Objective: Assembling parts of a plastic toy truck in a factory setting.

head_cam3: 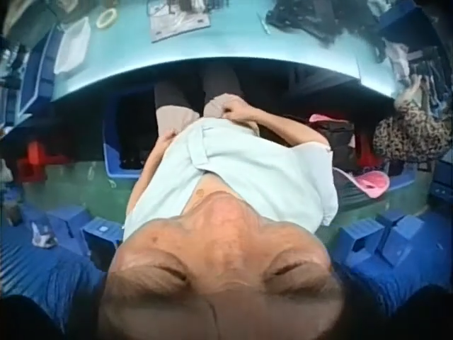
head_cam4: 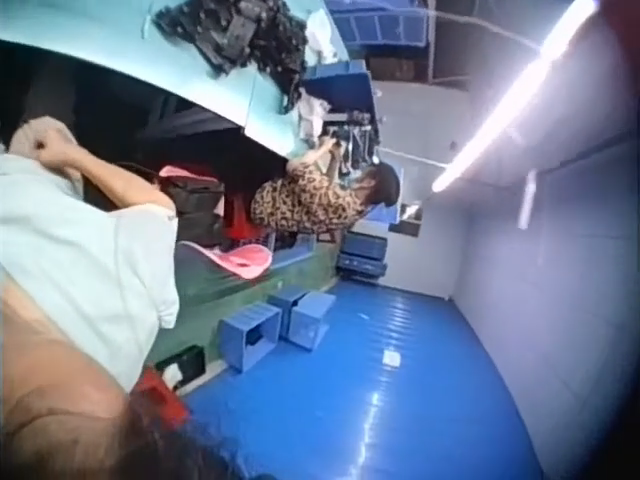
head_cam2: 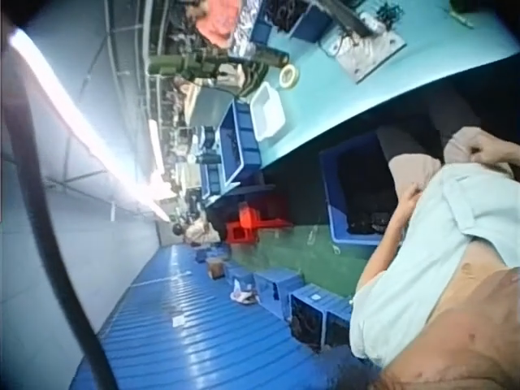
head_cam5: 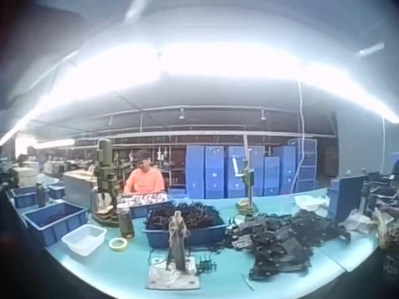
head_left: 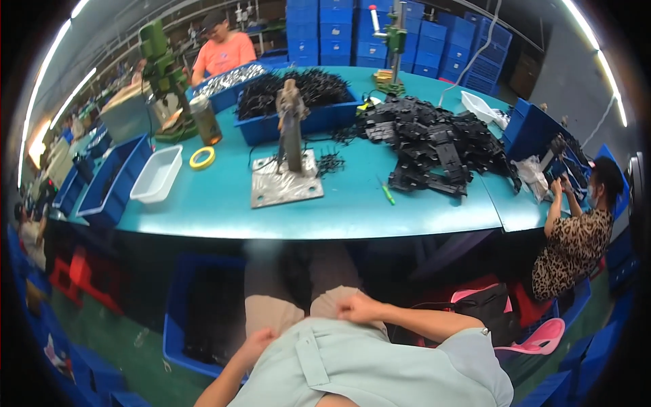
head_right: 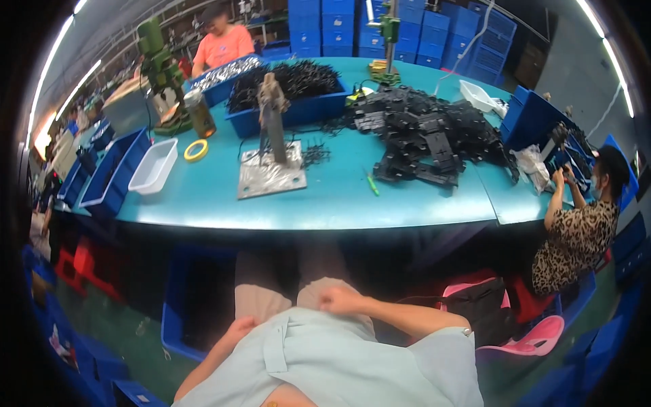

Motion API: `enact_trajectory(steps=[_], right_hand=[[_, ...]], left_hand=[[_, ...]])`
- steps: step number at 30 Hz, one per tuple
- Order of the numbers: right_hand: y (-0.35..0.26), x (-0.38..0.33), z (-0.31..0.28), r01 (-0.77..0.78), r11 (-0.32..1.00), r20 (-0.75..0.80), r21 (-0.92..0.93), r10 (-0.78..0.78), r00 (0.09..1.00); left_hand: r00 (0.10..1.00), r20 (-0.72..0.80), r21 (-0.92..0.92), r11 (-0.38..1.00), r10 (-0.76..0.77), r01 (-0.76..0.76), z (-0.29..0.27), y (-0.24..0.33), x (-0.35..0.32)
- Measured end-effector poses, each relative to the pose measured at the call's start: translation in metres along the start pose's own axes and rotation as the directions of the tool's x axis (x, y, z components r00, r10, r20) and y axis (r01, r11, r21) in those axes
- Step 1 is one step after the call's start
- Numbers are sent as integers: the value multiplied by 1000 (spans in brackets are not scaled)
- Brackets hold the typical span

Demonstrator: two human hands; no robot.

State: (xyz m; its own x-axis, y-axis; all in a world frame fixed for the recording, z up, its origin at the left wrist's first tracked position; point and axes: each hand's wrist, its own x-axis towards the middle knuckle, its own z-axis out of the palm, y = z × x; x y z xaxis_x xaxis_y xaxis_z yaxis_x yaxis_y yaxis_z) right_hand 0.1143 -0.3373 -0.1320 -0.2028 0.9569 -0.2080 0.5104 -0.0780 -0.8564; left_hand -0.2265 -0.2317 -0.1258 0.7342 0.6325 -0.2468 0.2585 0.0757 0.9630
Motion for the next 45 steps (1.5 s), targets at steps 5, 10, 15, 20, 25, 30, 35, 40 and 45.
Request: enact_trajectory(steps=[5,10,15,20,25,30,35,40,45], right_hand=[[4,-16,-3,-21,998,-19,52,22,1000],[8,-17,-11,28,995,-41,100,-24,999],[-8,-13,-77,186,972,-133,140,-168,977],[-40,-11,-172,177,958,-303,228,-103,947],[-58,-31,-216,128,955,-367,269,-21,930],[-66,-43,-212,-58,971,-150,232,95,984],[-76,-9,-199,23,998,-21,54,-22,1000],[-92,4,-197,69,987,-27,-145,-74,997],[-77,8,-192,75,989,-6,-127,-76,997]], left_hand=[[882,79,-125,873,-465,472,0,47,-16],[872,43,-246,841,-488,482,4,47,-22],[830,-90,-286,812,-551,509,20,67,-26],[815,-231,-296,836,-532,463,33,127,-50],[845,-194,-10,863,-498,506,13,144,-91],[961,84,323,920,-263,224,9,163,-69],[886,377,310,865,268,-394,51,158,14],[649,715,90,886,260,-455,81,162,81],[612,772,29,953,170,-301,88,159,95]])
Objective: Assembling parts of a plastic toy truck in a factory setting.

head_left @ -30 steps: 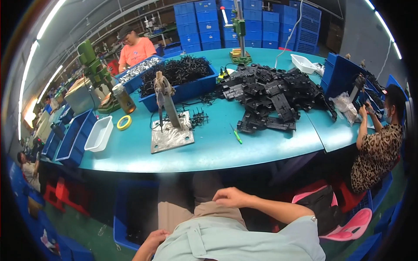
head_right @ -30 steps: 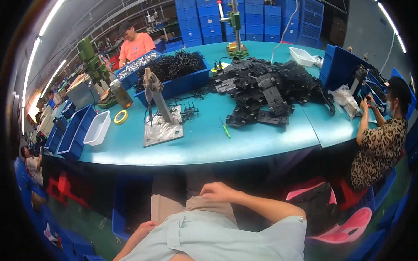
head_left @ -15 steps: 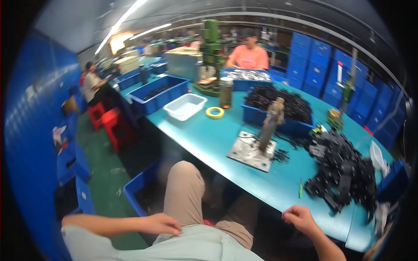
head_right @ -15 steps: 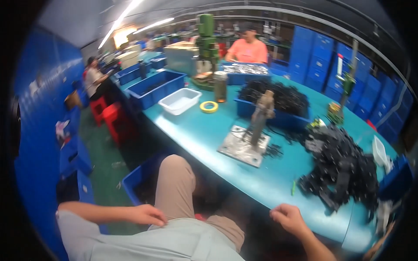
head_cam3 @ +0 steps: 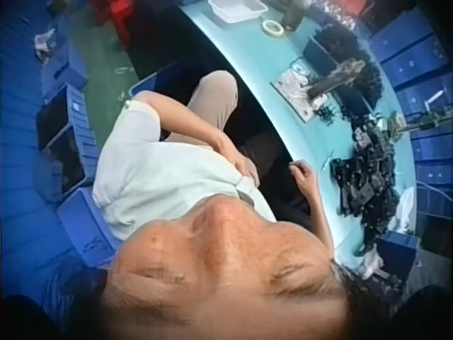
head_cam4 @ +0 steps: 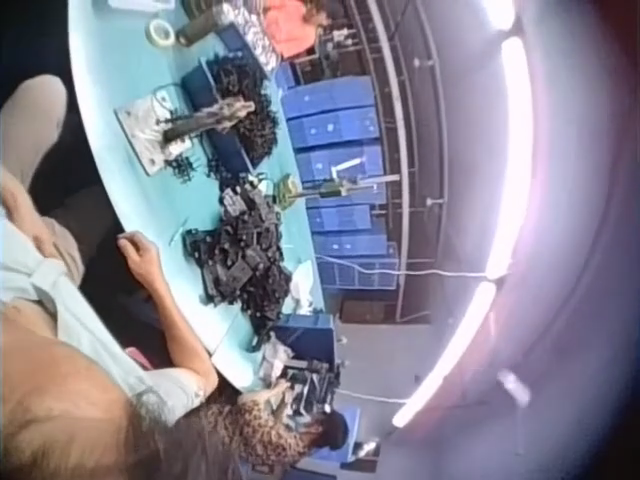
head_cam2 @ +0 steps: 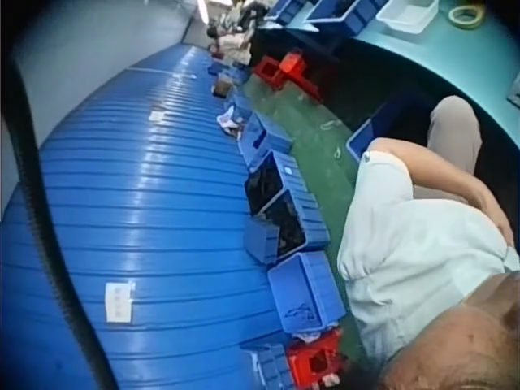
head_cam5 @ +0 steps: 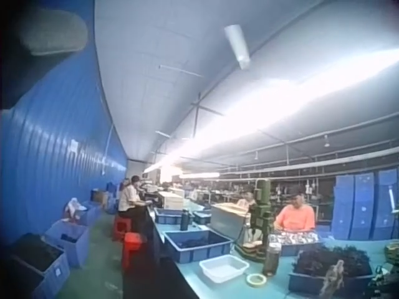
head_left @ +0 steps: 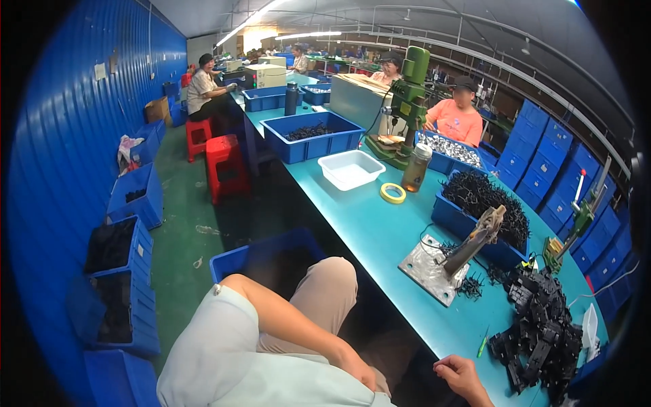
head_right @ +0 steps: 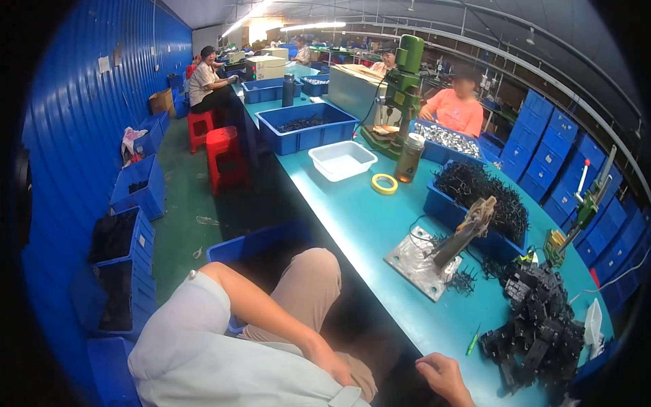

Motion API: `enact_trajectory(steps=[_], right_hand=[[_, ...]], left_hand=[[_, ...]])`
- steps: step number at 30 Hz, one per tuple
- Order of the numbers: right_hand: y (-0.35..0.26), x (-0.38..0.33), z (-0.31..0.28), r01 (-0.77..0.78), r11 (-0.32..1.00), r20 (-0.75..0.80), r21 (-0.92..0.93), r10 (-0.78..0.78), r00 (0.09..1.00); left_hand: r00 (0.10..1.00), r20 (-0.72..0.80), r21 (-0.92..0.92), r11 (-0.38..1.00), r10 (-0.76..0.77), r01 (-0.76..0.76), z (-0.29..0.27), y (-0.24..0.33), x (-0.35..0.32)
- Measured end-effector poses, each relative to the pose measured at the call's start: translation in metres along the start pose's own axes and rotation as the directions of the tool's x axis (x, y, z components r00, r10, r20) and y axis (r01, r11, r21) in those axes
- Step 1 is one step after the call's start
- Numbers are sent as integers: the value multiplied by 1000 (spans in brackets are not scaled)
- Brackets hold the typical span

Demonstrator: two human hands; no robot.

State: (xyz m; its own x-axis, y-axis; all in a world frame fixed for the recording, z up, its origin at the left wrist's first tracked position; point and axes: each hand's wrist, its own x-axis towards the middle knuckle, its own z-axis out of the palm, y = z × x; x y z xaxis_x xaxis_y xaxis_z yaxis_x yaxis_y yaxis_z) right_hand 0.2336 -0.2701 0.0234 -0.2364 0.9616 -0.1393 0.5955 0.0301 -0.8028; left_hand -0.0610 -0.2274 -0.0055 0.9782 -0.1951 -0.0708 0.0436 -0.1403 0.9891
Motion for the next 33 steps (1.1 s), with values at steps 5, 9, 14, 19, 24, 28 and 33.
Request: enact_trajectory(steps=[5,9,14,19,24,28,33], right_hand=[[-9,5,2,-91,985,53,145,84,995],[-17,22,4,-71,992,57,101,66,996],[-41,33,9,3,1000,100,-27,0,995],[-40,46,16,12,1000,126,-5,-11,992],[-41,51,18,-47,999,116,4,46,992],[-38,52,16,-98,994,118,55,91,989],[-38,57,18,-170,976,144,133,151,978]], left_hand=[[989,138,-185,980,-44,69,-6,-5,10],[977,201,-295,947,-67,126,-7,-9,8],[988,152,-188,980,-35,64,-9,-42,29],[995,96,-79,997,-2,9,-19,-63,3],[997,59,41,998,45,-47,-16,-106,41],[992,-39,-144,983,-123,116,-16,-33,30],[997,-72,30,999,-31,34,-12,-61,45]])
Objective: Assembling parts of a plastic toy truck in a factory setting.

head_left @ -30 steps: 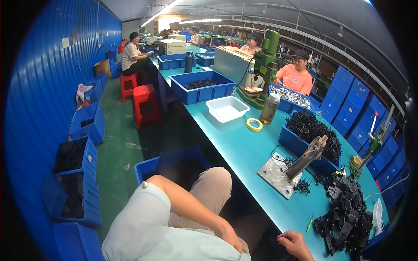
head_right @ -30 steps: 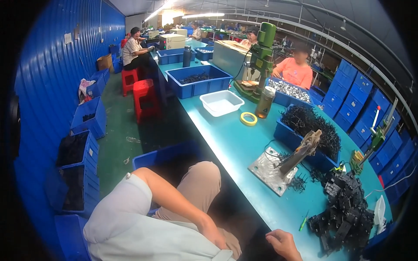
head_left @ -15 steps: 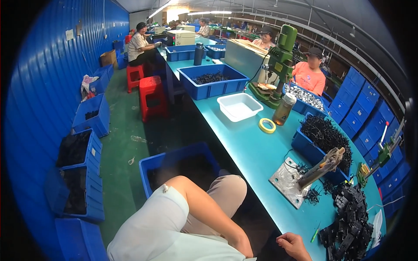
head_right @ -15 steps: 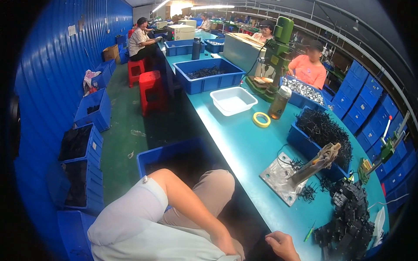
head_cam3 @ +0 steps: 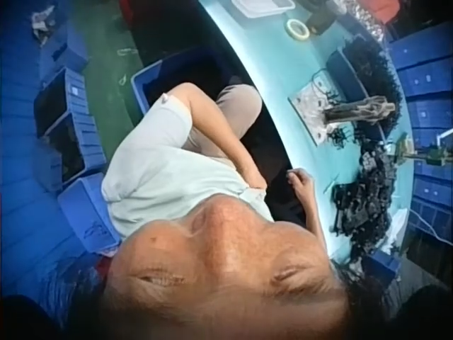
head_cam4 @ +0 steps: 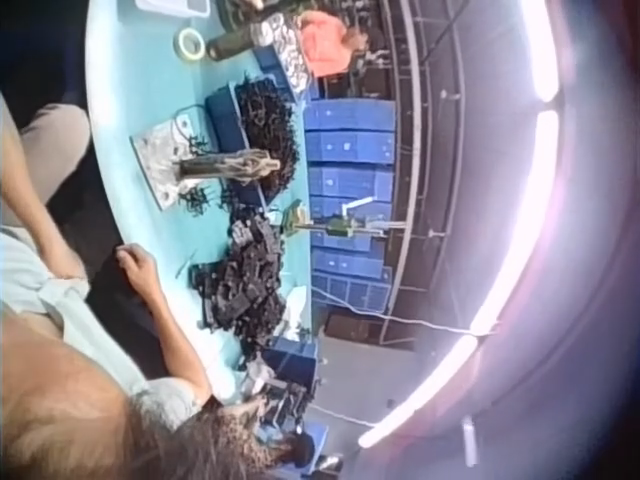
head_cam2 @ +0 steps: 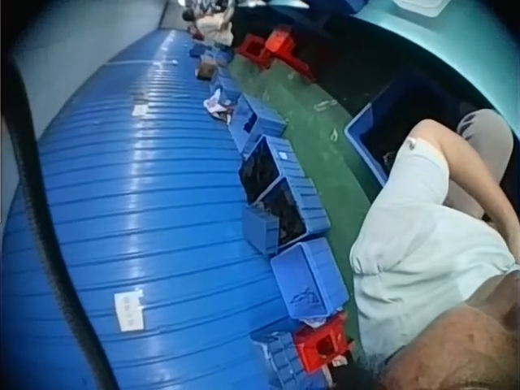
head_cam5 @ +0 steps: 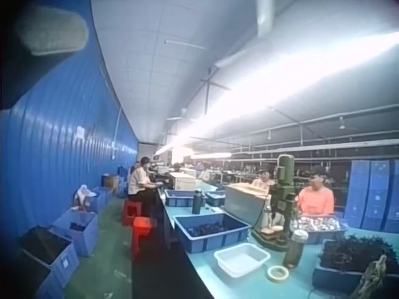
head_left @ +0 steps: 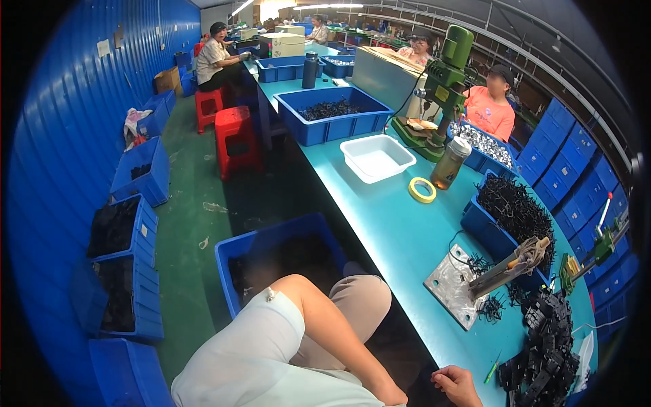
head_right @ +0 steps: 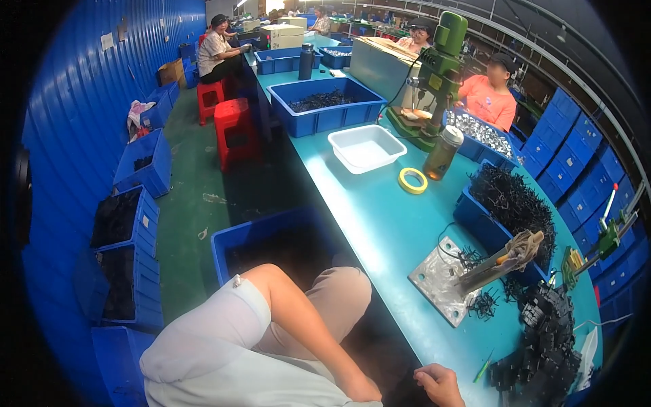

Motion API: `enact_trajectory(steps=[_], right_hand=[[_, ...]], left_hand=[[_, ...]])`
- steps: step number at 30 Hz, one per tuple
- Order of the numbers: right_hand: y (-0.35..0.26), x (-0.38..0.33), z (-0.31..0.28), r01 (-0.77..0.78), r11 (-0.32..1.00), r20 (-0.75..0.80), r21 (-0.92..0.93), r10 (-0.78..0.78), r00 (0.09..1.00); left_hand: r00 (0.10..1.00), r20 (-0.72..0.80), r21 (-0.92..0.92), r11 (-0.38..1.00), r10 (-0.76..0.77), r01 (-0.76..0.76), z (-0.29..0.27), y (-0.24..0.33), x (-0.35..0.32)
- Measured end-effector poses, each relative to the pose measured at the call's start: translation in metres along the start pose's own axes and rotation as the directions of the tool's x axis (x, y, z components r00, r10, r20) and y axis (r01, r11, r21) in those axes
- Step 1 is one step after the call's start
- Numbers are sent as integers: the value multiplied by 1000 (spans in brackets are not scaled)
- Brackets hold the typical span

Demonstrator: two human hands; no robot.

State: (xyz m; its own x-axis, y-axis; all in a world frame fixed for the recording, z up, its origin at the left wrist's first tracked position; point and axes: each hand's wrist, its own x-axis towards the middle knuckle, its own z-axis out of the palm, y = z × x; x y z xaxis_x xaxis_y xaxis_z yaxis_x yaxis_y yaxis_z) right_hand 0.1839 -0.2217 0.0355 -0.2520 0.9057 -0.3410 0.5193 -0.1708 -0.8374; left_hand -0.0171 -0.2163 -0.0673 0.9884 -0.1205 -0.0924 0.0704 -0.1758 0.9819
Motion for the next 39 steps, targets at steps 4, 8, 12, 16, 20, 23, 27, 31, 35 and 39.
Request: enact_trajectory(steps=[4,8,12,16,20,23,27,31,35,39], right_hand=[[3,3,-1,-64,997,29,49,63,998],[-3,4,4,-229,972,-79,54,232,969],[16,3,-2,-182,983,-116,-8,180,977],[25,13,0,-60,997,-79,38,63,995],[30,1,-5,58,978,-136,202,-30,990],[37,-13,-15,82,921,-309,380,43,950],[37,-31,-43,185,935,-582,302,28,812],[48,-51,-77,242,953,-838,183,22,545],[73,-76,-130,212,962,-936,172,92,341],[120,-103,-190,1,997,-994,79,79,73]], left_hand=[[964,-31,428,875,265,-227,-14,22,-21],[995,11,644,761,101,-84,-27,69,-37],[989,-36,592,801,144,-95,-26,53,-31],[961,55,576,794,-271,191,-63,56,-47],[990,-142,642,760,-14,103,-67,95,-25],[864,-142,329,846,483,-419,-49,147,4],[711,60,44,710,701,-703,-5,200,24],[658,-132,-49,659,741,-751,10,227,31],[545,-148,-50,544,825,-837,14,225,39],[545,-126,-99,536,829,-839,14,227,44]])
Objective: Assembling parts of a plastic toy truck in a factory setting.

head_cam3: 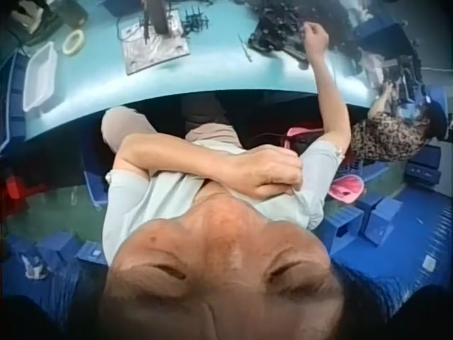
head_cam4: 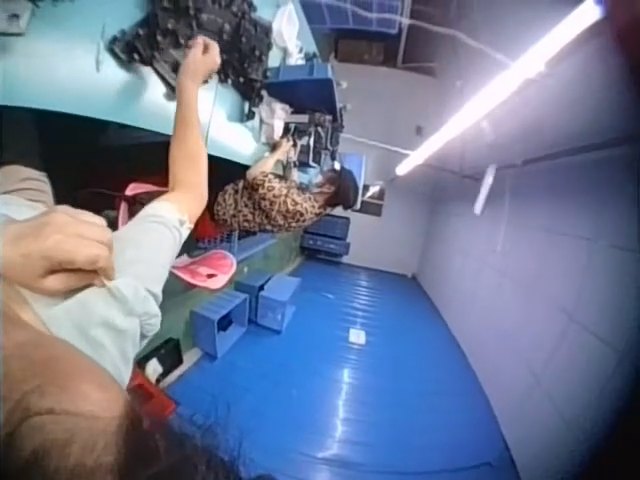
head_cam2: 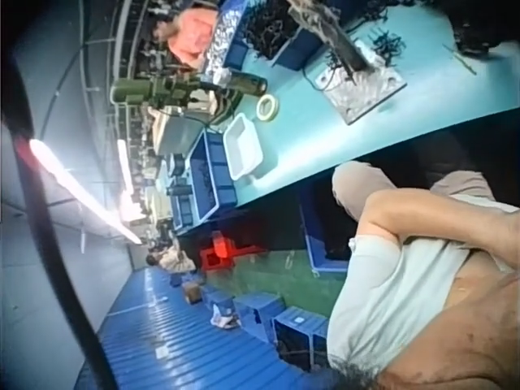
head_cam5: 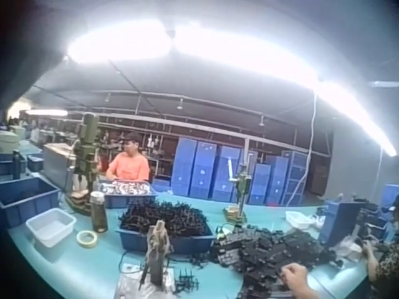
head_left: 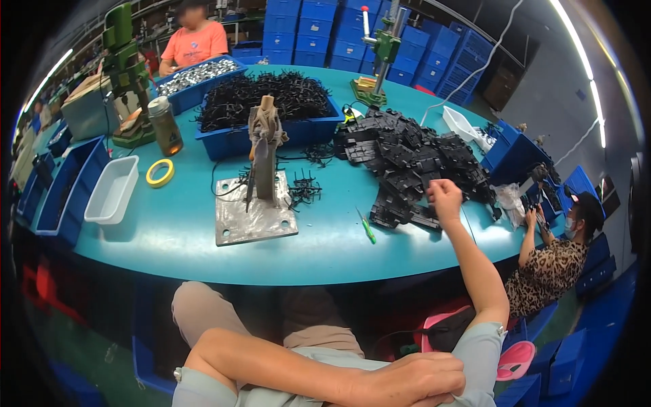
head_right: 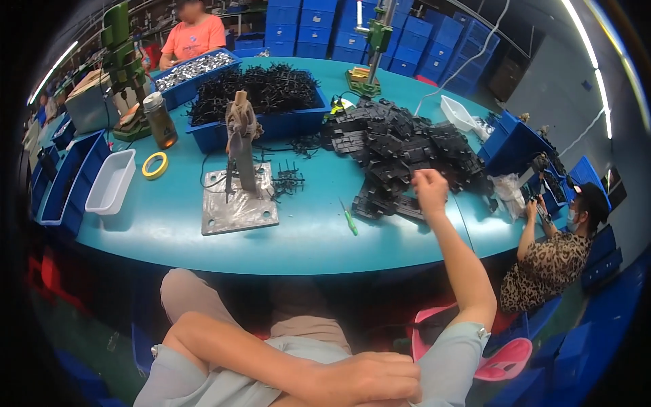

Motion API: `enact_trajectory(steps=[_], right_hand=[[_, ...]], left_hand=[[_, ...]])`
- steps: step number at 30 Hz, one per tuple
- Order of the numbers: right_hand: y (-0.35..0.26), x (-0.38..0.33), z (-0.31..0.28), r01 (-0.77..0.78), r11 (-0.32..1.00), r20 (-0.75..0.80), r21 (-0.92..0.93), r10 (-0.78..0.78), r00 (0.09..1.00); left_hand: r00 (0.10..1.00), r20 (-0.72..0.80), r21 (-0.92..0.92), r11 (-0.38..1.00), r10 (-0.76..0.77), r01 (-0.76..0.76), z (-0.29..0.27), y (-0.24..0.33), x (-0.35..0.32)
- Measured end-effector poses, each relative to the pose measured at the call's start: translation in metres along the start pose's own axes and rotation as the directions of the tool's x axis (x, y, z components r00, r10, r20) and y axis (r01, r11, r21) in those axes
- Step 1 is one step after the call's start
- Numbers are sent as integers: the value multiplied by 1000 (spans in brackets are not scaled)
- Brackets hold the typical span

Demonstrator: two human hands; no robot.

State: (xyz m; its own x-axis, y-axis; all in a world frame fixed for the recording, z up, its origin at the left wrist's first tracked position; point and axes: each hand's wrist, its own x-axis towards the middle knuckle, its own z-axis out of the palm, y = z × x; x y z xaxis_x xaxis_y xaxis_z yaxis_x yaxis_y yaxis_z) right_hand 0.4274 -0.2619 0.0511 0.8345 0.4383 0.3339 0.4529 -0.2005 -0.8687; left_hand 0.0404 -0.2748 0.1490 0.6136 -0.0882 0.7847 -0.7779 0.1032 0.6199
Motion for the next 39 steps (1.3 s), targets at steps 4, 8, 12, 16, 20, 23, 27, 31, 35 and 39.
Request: enact_trajectory(steps=[4,8,12,16,20,23,27,31,35,39], right_hand=[[59,57,-29,39,970,-212,-240,-92,973],[57,60,-17,-24,845,-268,-535,-142,953],[23,67,-3,235,870,-213,-433,-352,911],[-42,67,53,425,875,25,-232,-432,902],[-96,71,129,519,844,355,-137,-448,821],[-120,89,184,774,604,447,-188,-649,615],[-141,96,267,680,641,574,-355,-425,700],[-151,108,316,675,604,581,-424,-391,714],[-155,131,332,660,640,600,-394,-365,712],[-155,159,333,654,694,608,-301,-388,692]], left_hand=[[997,-42,-167,983,72,-78,1,8,9],[906,337,97,967,-254,235,-31,28,-3],[973,7,-44,972,-229,229,-35,-9,-68],[825,-118,289,776,-553,561,-95,-33,-99],[651,-195,509,491,-734,707,-131,-47,-157],[583,-86,547,451,-808,706,-142,-52,-171],[548,-77,393,480,-833,784,-154,-59,-175],[580,-100,329,523,-809,786,-156,-58,-180],[580,-148,364,501,-801,785,-156,-53,-187],[563,-179,429,451,-807,783,-156,-52,-190]])
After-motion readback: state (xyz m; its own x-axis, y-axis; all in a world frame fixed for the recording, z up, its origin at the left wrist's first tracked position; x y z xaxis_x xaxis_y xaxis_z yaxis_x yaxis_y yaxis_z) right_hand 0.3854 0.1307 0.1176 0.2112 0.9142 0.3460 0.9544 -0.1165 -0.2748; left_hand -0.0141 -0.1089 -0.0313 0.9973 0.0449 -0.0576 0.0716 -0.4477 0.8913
